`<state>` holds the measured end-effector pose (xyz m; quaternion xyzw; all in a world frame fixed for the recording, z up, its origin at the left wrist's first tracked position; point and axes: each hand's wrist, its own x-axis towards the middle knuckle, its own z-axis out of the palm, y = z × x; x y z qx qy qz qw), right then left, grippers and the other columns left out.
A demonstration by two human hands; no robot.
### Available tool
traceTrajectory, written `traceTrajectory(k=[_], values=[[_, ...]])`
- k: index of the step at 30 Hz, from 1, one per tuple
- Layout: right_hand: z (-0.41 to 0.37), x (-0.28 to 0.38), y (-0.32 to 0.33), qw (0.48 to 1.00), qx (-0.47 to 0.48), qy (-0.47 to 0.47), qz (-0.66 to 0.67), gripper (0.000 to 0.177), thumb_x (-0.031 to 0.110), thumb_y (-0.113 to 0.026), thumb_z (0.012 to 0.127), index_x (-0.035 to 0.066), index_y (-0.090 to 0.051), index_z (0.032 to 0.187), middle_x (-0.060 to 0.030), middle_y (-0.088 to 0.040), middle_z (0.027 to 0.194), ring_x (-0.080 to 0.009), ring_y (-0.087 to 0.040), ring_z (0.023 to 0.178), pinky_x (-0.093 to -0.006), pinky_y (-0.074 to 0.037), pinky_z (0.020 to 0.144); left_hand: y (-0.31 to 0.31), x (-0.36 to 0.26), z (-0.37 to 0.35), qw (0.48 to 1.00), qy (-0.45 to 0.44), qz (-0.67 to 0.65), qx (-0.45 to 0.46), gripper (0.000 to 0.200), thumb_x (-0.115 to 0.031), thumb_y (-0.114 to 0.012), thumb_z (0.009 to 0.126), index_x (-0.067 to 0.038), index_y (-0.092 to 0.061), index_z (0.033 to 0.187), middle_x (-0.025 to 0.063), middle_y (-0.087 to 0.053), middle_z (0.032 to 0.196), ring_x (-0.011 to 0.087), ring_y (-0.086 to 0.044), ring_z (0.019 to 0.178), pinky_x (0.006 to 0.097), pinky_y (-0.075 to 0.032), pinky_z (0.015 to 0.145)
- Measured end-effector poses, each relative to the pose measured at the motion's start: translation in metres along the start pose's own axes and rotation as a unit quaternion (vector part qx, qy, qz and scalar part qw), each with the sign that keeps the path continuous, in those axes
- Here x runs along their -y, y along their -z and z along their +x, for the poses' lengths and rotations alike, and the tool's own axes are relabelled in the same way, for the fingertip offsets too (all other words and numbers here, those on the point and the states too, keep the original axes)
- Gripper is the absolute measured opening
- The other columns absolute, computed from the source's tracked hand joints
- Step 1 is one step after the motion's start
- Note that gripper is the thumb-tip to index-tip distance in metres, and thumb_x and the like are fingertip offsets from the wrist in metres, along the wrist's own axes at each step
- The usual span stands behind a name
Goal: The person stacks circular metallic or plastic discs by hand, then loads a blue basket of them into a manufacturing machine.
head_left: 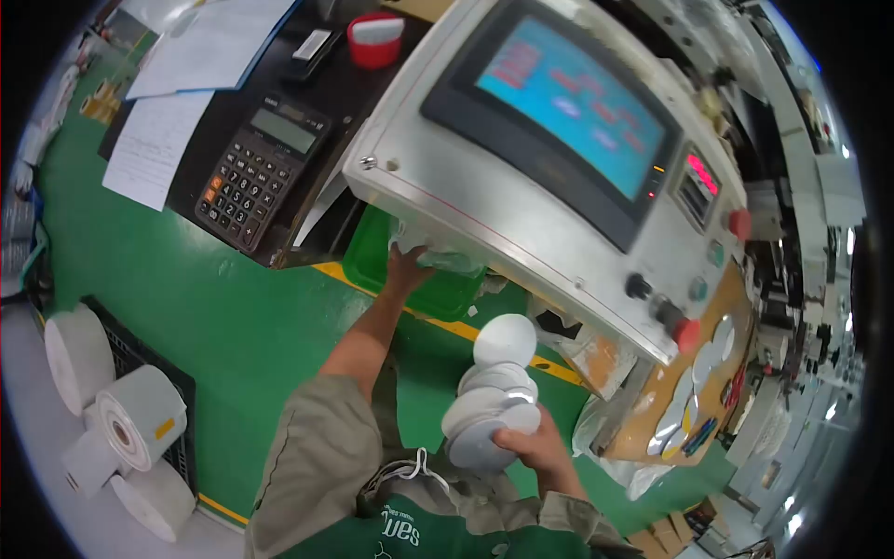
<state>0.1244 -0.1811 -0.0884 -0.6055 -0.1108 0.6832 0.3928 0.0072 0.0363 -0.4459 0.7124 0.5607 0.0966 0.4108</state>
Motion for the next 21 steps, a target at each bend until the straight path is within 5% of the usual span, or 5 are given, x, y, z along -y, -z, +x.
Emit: traceTrajectory(k=[14,17,18,19,21], values=[[0.357,-0.068,0.089,0.969,-0.118,0.034,0.216,0.035,0.019,-0.07,0.078,0.009,-0.058,0.109,-0.0034,-0.06,0.101,-0.0172,-0.058,0.091,-0.0353,-0.05,0.082,0.076,-0.026,-0.042,0.947,-0.193,-0.23,-0.116,0.034,0.007,-0.055,0.074,-0.008,-0.06,0.104,0.0122,-0.055,0.099,0.0341,-0.059,0.083,0.0377,-0.049,0.067],[0.383,-0.024,0.062,0.984,-0.056,0.061,0.157,0.027,0.021,-0.065,0.082,0.012,-0.058,0.107,-0.0026,-0.06,0.1,-0.0152,-0.057,0.093,-0.034,-0.05,0.079,0.097,-0.055,-0.052,0.945,-0.17,-0.261,-0.096,0.034,0.008,-0.054,0.075,-0.009,-0.06,0.104,0.0127,-0.055,0.096,0.0344,-0.058,0.081,0.038,-0.048,0.066],[0.364,0.01,0.042,0.958,-0.034,0.101,-0.268,0.026,0.021,-0.063,0.083,0.011,-0.058,0.106,-0.0035,-0.06,0.101,-0.0168,-0.057,0.094,-0.0345,-0.05,0.08,0.098,-0.059,-0.052,0.945,-0.172,-0.265,-0.09,0.034,0.008,-0.054,0.075,-0.009,-0.06,0.104,0.0127,-0.055,0.096,0.0344,-0.058,0.081,0.038,-0.048,0.066],[0.354,0.028,0.028,0.756,-0.005,0.117,-0.644,0.025,0.021,-0.061,0.084,0.01,-0.058,0.106,-0.0045,-0.06,0.103,-0.0183,-0.056,0.095,-0.0349,-0.049,0.08,0.1,-0.061,-0.049,0.947,-0.164,-0.257,-0.1,0.033,0.008,-0.053,0.076,-0.009,-0.06,0.105,0.0131,-0.054,0.095,0.0332,-0.057,0.078,0.0375,-0.048,0.064],[0.359,0.002,0.006,0.914,-0.159,0.07,-0.367,0.029,0.023,-0.062,0.083,0.008,-0.058,0.107,-0.0058,-0.06,0.106,-0.0207,-0.056,0.095,-0.0354,-0.046,0.082,0.101,-0.062,-0.045,0.95,-0.158,-0.252,-0.095,0.033,0.008,-0.053,0.077,-0.008,-0.06,0.105,0.0136,-0.054,0.095,0.032,-0.057,0.075,0.037,-0.047,0.063]])
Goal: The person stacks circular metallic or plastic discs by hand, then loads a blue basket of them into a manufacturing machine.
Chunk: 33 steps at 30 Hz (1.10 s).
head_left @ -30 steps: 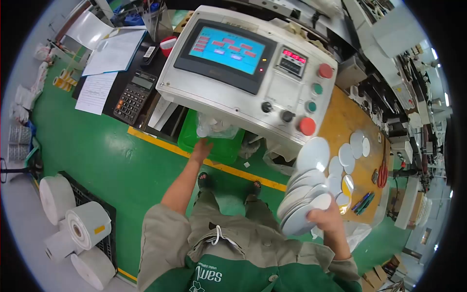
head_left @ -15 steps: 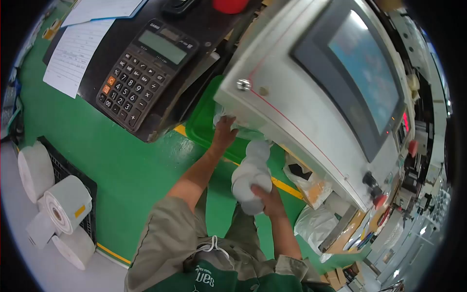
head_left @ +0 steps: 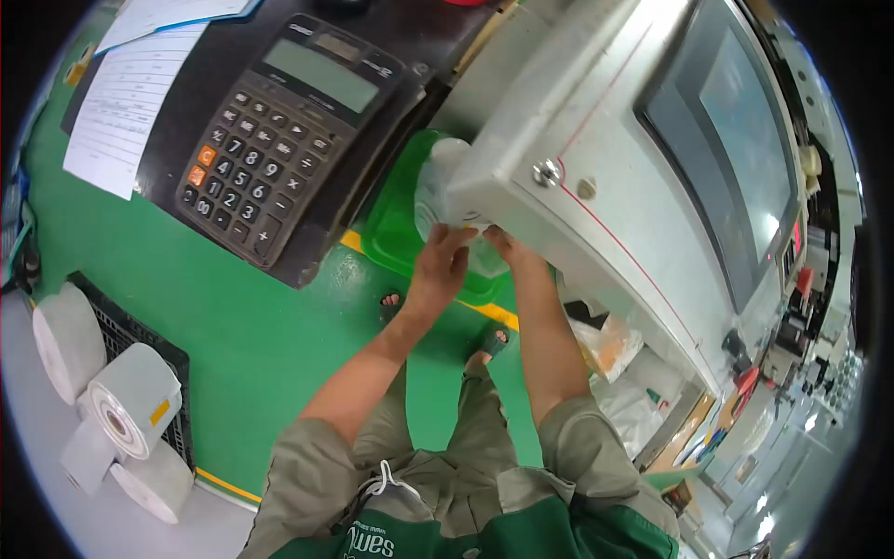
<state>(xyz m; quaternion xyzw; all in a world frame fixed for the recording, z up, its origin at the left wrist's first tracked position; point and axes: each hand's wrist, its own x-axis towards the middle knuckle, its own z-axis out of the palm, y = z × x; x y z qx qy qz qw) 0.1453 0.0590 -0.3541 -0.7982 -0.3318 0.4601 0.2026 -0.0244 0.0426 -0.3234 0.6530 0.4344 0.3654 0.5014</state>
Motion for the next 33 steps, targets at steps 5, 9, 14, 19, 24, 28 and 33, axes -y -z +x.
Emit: traceTrajectory(k=[5,9,14,19,24,28,33], values=[[-0.089,-0.032,-0.01,0.975,-0.201,0.082,0.055,0.028,0.024,-0.066,0.083,0.002,-0.062,0.1,-0.0074,-0.062,0.094,-0.0127,-0.055,0.085,-0.028,-0.045,0.075,-0.02,0.018,-0.014,0.999,0.017,-0.013,-0.041,0.04,0.008,-0.053,0.079,-0.009,-0.054,0.115,0.0124,-0.052,0.097,0.0243,-0.055,0.071,0.0323,-0.045,0.061],[-0.228,0.002,-0.003,0.965,0.054,0.103,0.236,0.026,0.013,-0.056,0.09,0.005,-0.054,0.114,-0.0042,-0.058,0.107,-0.0112,-0.054,0.1,-0.0257,-0.044,0.086,-0.036,0.026,-0.021,0.996,0.019,0.015,-0.081,0.045,-0.002,-0.059,0.083,-0.007,-0.047,0.125,0.0138,-0.049,0.114,0.025,-0.053,0.095,0.0317,-0.047,0.073],[-0.346,0.026,0.112,0.916,0.286,0.183,0.213,0.029,0.015,-0.059,0.088,0.003,-0.055,0.114,-0.0053,-0.06,0.1,-0.0125,-0.057,0.091,-0.0282,-0.047,0.08,-0.011,-0.04,-0.039,0.989,0.003,0.11,-0.1,0.049,-0.012,-0.06,0.087,0.0,-0.04,0.13,0.0172,-0.041,0.13,0.0277,-0.044,0.116,0.0374,-0.039,0.093],[-0.435,-0.029,0.254,0.921,-0.258,0.293,0.019,0.028,0.011,-0.064,0.082,0.004,-0.06,0.108,-0.0093,-0.061,0.097,-0.0204,-0.06,0.085,-0.0313,-0.048,0.072,-0.029,-0.123,-0.109,0.992,0.089,-0.06,0.073,0.024,-0.011,-0.053,0.091,0.002,-0.055,0.111,0.0071,-0.059,0.099,0.013,-0.055,0.09,0.0247,-0.043,0.083],[-0.499,-0.137,0.33,0.867,-0.453,0.013,-0.206,0.068,0.025,-0.075,0.07,0.002,-0.044,0.125,-0.0204,-0.049,0.119,-0.0359,-0.043,0.109,-0.0426,-0.036,0.093,-0.11,-0.3,-0.157,0.945,-0.12,-0.045,0.3,0.046,-0.016,-0.067,0.079,-0.004,-0.051,0.12,0.0139,-0.055,0.112,0.0275,-0.052,0.106,0.036,-0.041,0.091],[-0.484,-0.165,0.327,0.867,-0.454,0.035,-0.202,0.075,0.024,-0.078,0.066,0.0,-0.039,0.126,-0.0224,-0.047,0.116,-0.0388,-0.041,0.105,-0.0445,-0.036,0.09,-0.197,-0.364,-0.151,0.873,-0.32,0.134,0.344,0.075,-0.035,-0.073,0.072,-0.008,-0.04,0.133,0.0205,-0.037,0.135,0.0405,-0.033,0.125,0.0483,-0.027,0.103],[-0.428,-0.156,0.33,0.857,-0.489,0.124,-0.103,0.07,0.03,-0.073,0.072,-0.005,-0.042,0.123,-0.0237,-0.048,0.115,-0.0392,-0.043,0.104,-0.0442,-0.036,0.09,-0.257,-0.364,-0.155,0.838,-0.33,0.297,0.316,0.111,-0.06,-0.073,0.057,-0.012,-0.021,0.143,0.0262,-0.018,0.143,0.0479,-0.019,0.129,0.0603,-0.017,0.101]])
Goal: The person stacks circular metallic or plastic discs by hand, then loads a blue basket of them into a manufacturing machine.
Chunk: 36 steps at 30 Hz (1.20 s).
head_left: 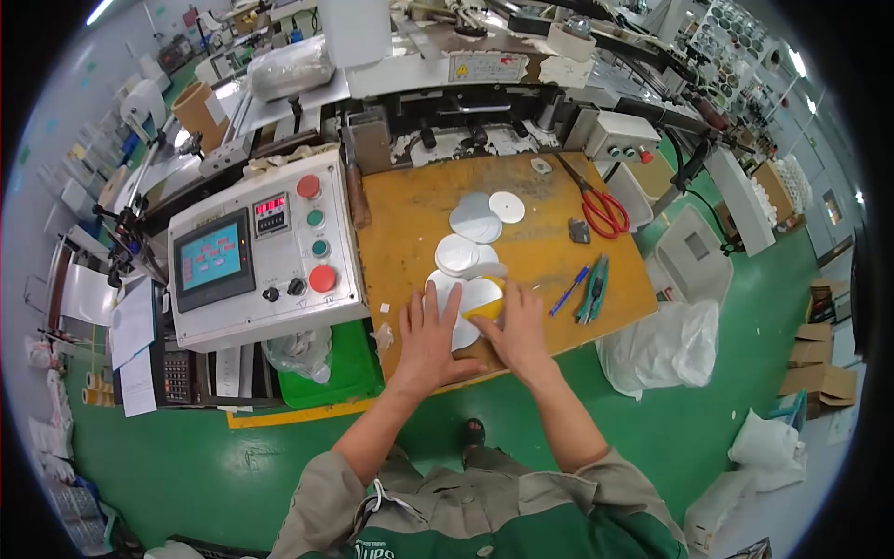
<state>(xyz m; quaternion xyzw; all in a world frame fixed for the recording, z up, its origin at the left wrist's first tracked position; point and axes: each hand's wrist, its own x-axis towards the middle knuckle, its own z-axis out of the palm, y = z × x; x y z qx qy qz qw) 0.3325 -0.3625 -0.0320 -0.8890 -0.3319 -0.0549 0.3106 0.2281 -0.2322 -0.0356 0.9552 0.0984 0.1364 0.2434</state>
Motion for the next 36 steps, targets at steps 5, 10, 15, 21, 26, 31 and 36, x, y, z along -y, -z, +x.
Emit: traceTrajectory(k=[5,10,15,21,26,31,36], values=[[0.07,-0.022,0.003,0.995,0.01,0.042,0.093,0.059,0.033,-0.066,0.078,-0.003,-0.048,0.12,-0.0228,-0.05,0.118,-0.0388,-0.046,0.107,-0.0436,-0.037,0.093,-0.011,-0.014,0.005,0.997,0.033,0.057,-0.028,0.114,-0.064,-0.071,0.057,-0.011,-0.02,0.143,0.0276,-0.015,0.144,0.0489,-0.017,0.13,0.0609,-0.016,0.102],[0.176,-0.065,-0.047,0.993,-0.063,-0.064,-0.079,0.062,0.054,-0.058,0.076,0.014,-0.051,0.124,-0.0146,-0.048,0.125,-0.0363,-0.037,0.12,-0.0523,-0.03,0.097,-0.014,-0.01,0.006,0.995,0.04,0.057,-0.067,0.11,-0.063,-0.068,0.061,-0.009,-0.02,0.143,0.0293,-0.014,0.143,0.0504,-0.018,0.129,0.0604,-0.016,0.102],[0.163,-0.036,-0.057,0.995,0.061,0.02,-0.071,0.047,0.054,-0.057,0.076,0.025,-0.062,0.113,-0.0078,-0.051,0.122,-0.0323,-0.037,0.12,-0.0531,-0.029,0.096,-0.024,-0.003,0.006,0.993,0.041,0.025,-0.11,0.104,-0.061,-0.065,0.066,-0.007,-0.02,0.143,0.0306,-0.016,0.142,0.0486,-0.02,0.129,0.0596,-0.017,0.101],[0.097,-0.011,-0.046,0.981,0.179,0.06,0.049,0.042,0.048,-0.052,0.083,0.019,-0.064,0.111,-0.007,-0.053,0.114,-0.0289,-0.041,0.11,-0.0461,-0.03,0.095,-0.022,-0.002,0.006,0.989,0.028,0.044,-0.136,0.098,-0.051,-0.069,0.067,-0.005,-0.023,0.141,0.0313,-0.027,0.134,0.0469,-0.027,0.124,0.0576,-0.021,0.099],[0.066,-0.012,-0.022,0.987,0.141,0.072,0.024,0.05,0.04,-0.059,0.08,0.009,-0.056,0.119,-0.0113,-0.051,0.115,-0.0302,-0.043,0.105,-0.041,-0.034,0.091,-0.017,-0.001,0.004,0.989,-0.032,-0.004,-0.145,0.094,-0.038,-0.079,0.059,-0.002,-0.033,0.132,0.026,-0.034,0.129,0.0448,-0.032,0.121,0.0509,-0.029,0.1],[0.043,-0.009,-0.014,0.993,0.102,0.062,0.01,0.045,0.033,-0.059,0.078,0.009,-0.057,0.117,-0.0133,-0.051,0.113,-0.0307,-0.042,0.104,-0.0423,-0.032,0.09,-0.018,0.005,0.001,0.983,-0.063,-0.091,-0.149,0.094,-0.037,-0.08,0.057,-0.002,-0.034,0.132,0.0223,-0.039,0.124,0.0428,-0.036,0.118,0.0493,-0.031,0.1],[0.034,-0.015,-0.025,0.995,0.013,0.099,-0.024,0.052,0.033,-0.057,0.079,0.013,-0.05,0.126,-0.0128,-0.049,0.116,-0.0303,-0.04,0.109,-0.0453,-0.026,0.093,0.006,-0.004,-0.005,0.995,-0.063,-0.048,-0.068,0.111,-0.042,-0.082,0.052,-0.007,-0.024,0.139,0.0209,-0.035,0.131,0.0435,-0.032,0.122,0.0484,-0.028,0.103]])
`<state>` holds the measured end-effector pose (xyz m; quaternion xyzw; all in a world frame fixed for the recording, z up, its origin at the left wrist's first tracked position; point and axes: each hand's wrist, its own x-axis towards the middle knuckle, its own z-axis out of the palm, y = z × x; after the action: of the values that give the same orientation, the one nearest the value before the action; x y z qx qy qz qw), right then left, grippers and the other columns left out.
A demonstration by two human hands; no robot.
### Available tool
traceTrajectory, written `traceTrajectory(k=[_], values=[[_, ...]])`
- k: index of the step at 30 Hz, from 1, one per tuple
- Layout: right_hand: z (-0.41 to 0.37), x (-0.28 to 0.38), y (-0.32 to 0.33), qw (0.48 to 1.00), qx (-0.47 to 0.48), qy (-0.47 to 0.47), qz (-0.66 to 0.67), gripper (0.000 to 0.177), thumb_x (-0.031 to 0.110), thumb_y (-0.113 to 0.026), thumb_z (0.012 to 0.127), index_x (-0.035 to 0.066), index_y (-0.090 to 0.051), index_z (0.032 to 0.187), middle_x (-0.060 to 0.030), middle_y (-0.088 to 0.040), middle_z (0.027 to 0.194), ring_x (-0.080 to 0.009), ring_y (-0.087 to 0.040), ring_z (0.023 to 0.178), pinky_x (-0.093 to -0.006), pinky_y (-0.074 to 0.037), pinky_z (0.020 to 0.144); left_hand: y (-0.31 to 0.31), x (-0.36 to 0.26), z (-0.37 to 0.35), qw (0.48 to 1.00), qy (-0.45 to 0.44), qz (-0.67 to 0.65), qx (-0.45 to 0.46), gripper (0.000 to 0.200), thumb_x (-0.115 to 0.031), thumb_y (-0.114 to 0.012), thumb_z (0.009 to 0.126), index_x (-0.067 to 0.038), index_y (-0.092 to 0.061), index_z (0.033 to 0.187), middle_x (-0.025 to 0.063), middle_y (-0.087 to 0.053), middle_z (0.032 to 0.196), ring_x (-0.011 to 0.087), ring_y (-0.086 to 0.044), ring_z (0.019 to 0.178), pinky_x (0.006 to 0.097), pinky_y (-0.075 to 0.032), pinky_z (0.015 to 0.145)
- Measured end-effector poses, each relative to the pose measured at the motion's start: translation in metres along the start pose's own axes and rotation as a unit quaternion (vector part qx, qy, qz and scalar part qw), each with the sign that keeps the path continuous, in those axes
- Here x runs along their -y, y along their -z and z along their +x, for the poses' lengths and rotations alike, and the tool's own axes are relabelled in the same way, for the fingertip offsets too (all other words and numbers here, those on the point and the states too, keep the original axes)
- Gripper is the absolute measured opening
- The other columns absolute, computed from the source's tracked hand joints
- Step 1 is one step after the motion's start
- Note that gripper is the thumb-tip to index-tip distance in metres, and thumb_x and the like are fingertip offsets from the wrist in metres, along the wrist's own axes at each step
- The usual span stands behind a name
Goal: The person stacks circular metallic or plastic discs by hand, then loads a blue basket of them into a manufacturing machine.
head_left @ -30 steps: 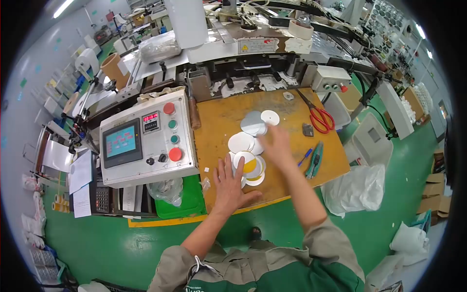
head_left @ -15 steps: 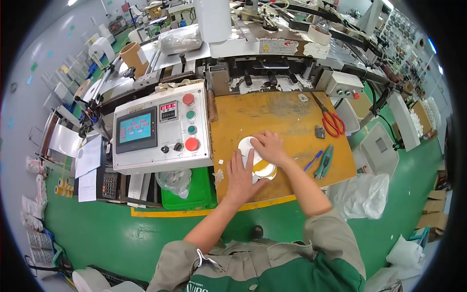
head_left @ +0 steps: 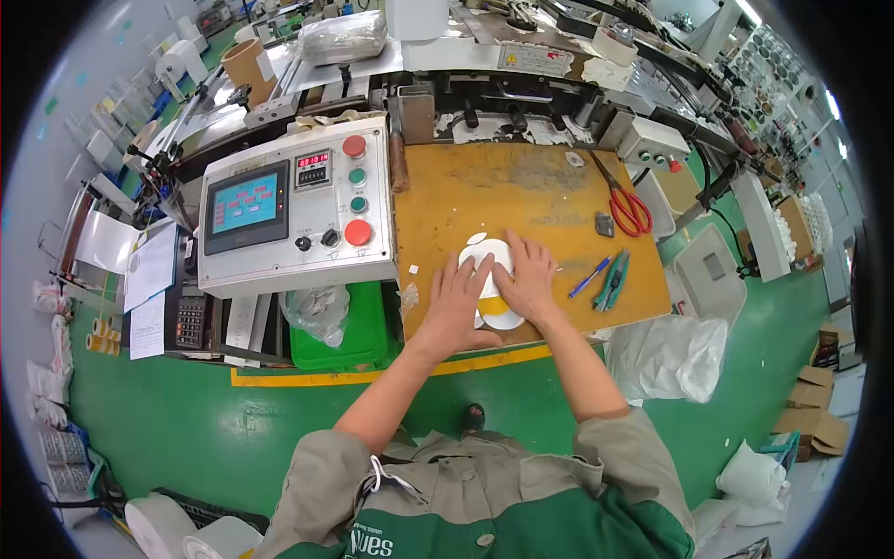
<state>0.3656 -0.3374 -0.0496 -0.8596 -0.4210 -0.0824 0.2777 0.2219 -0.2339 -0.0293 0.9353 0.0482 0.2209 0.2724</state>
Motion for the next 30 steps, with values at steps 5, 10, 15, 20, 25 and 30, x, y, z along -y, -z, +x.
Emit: traceTrajectory(k=[5,10,15,20,25,30], values=[[0.012,0.005,0.015,0.993,0.09,0.042,-0.065,0.058,0.031,-0.051,0.077,0.024,-0.044,0.133,-0.0129,-0.048,0.119,-0.0288,-0.041,0.111,-0.0448,-0.026,0.094,0.02,-0.012,-0.011,0.996,0.033,-0.052,-0.062,0.079,-0.042,-0.075,0.067,-0.007,-0.042,0.13,0.0202,-0.041,0.131,0.0366,-0.036,0.124,0.043,-0.032,0.101],[0.022,-0.005,0.005,0.988,0.07,0.121,-0.065,0.05,0.028,-0.052,0.073,0.025,-0.055,0.122,-0.0104,-0.049,0.118,-0.0276,-0.042,0.109,-0.0439,-0.029,0.091,-0.005,-0.024,-0.07,0.724,0.242,-0.601,0.236,0.075,-0.063,-0.045,0.085,0.001,-0.046,0.124,0.0168,-0.053,0.121,0.0295,-0.055,0.108,0.0379,-0.043,0.092],[0.013,0.0,0.011,0.987,0.098,0.125,-0.011,0.047,0.022,-0.05,0.068,0.022,-0.06,0.114,-0.006,-0.051,0.108,-0.0259,-0.042,0.103,-0.0432,-0.031,0.088,-0.042,-0.015,-0.077,0.367,0.463,-0.802,0.086,0.112,-0.086,-0.02,0.069,0.008,-0.04,0.127,0.0295,-0.046,0.126,0.0401,-0.05,0.114,0.0459,-0.041,0.097],[-0.006,0.011,0.011,0.985,0.099,0.137,0.024,0.043,0.025,-0.052,0.068,0.023,-0.062,0.109,-0.0049,-0.053,0.104,-0.025,-0.043,0.1,-0.0421,-0.031,0.085,-0.048,-0.029,-0.072,0.378,0.401,-0.835,-0.002,0.108,-0.085,-0.023,0.071,0.0,-0.028,0.137,0.0317,-0.04,0.129,0.0449,-0.042,0.12,0.0514,-0.036,0.101],[-0.025,0.025,0.017,0.982,0.11,0.147,0.046,0.04,0.027,-0.054,0.069,0.021,-0.062,0.108,-0.0064,-0.052,0.104,-0.0264,-0.044,0.099,-0.0423,-0.031,0.083,-0.044,-0.049,-0.067,0.331,0.392,-0.852,-0.101,0.07,-0.065,-0.027,0.088,-0.018,-0.03,0.139,0.0121,-0.036,0.139,0.0372,-0.038,0.125,0.0582,-0.033,0.1],[-0.046,0.037,0.028,0.979,0.129,0.141,0.073,0.04,0.027,-0.055,0.07,0.019,-0.061,0.109,-0.0071,-0.051,0.104,-0.0266,-0.042,0.099,-0.042,-0.029,0.085,-0.049,-0.056,-0.073,0.315,0.344,-0.875,-0.131,0.059,-0.058,-0.025,0.091,-0.021,-0.036,0.136,0.0057,-0.042,0.135,0.0295,-0.042,0.124,0.0529,-0.034,0.1]])
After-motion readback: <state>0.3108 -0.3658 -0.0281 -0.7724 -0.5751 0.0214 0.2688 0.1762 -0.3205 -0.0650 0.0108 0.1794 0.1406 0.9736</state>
